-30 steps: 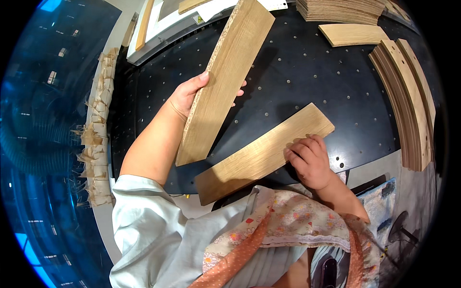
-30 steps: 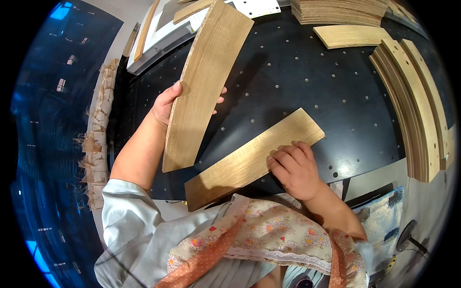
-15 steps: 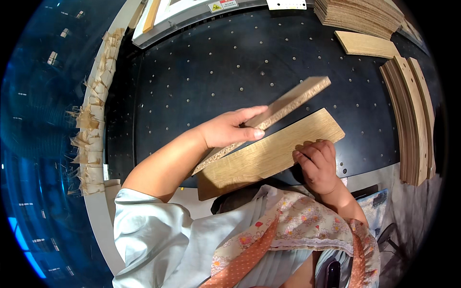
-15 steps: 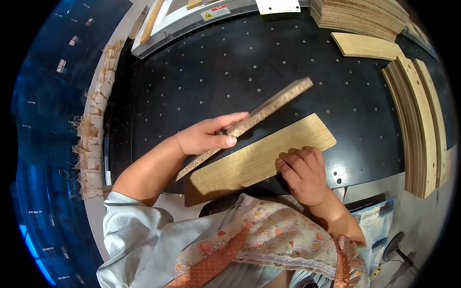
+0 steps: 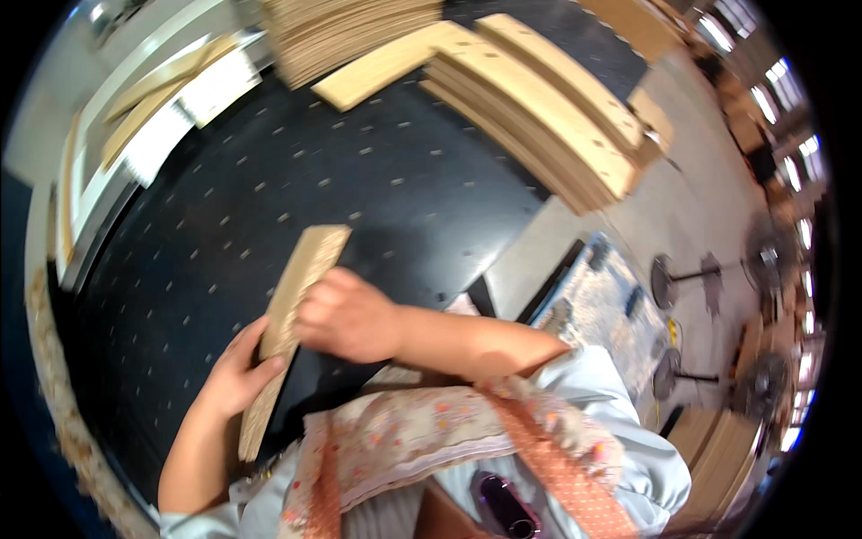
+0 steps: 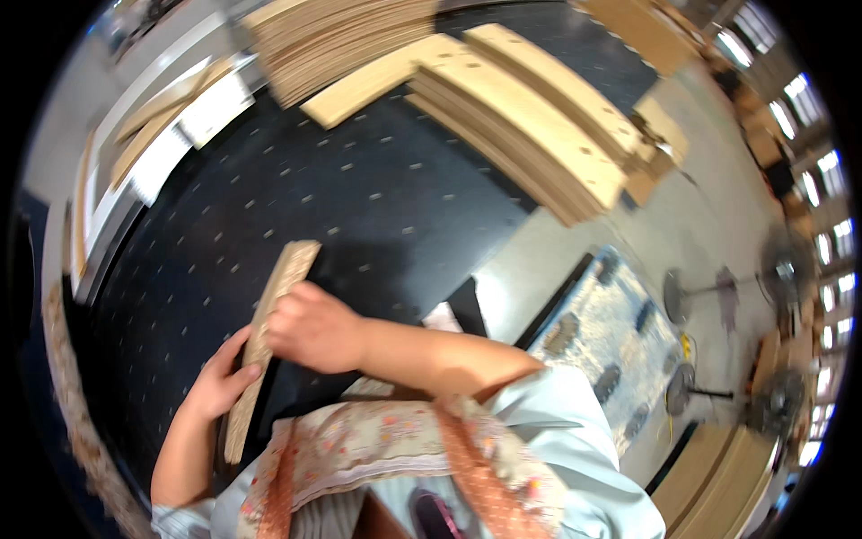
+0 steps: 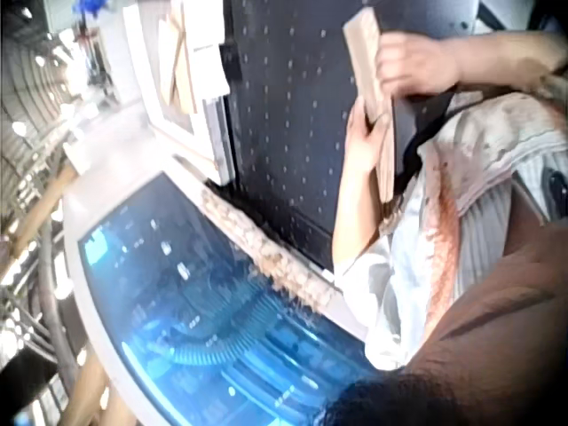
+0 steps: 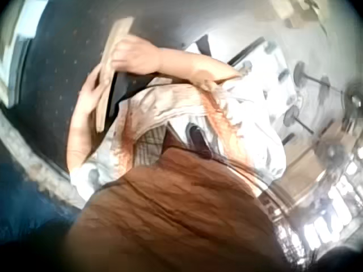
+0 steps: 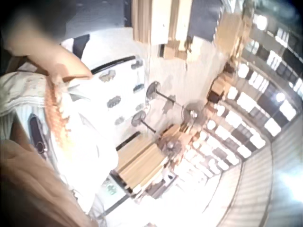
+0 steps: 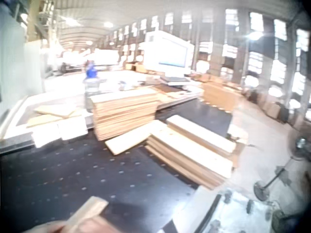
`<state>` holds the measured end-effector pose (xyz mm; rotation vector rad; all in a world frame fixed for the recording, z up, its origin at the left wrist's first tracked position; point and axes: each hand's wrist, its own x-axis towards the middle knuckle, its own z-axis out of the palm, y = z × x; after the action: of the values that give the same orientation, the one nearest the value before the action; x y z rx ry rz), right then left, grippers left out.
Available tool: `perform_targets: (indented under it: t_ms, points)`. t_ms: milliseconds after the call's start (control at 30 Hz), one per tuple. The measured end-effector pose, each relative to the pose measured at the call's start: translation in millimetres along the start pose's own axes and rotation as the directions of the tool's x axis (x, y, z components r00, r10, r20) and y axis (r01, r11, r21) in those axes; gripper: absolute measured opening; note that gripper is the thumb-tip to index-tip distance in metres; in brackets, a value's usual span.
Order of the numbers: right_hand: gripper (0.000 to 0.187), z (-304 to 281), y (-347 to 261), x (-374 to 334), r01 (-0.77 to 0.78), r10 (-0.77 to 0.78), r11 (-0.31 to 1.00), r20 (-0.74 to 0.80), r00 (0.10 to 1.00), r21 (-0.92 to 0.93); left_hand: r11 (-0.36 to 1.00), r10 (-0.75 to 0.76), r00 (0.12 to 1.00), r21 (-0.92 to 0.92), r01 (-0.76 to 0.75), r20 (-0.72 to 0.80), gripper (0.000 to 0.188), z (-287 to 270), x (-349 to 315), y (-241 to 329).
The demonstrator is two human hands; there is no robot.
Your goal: The person assembles small wooden parts by hand on a workbench. They pick up pieces, align them, and insert small fasteners into pre-drilled holes, then stack the assembled units. The person also uses a handheld air nozzle to blow away debris from the work surface.
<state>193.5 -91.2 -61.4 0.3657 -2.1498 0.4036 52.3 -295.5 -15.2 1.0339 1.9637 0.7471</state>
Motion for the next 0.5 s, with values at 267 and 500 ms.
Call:
perform_targets:
  t_ms: [267,500]
  points:
    - [0.018,10,-5,2,0.012,-0.011,0.996,0.013,1.0,-0.094,0.955,0.019,1.0,0.295,-0.022,0.015,0.094,9,-2,13]
    - [0.009,22,-6,-15,0.041,-0.042,0.999,-0.041,0.998,-0.028,0.907,-0.103,0.995,0.409,0.097,-0.006,0.106,16,-3,28]
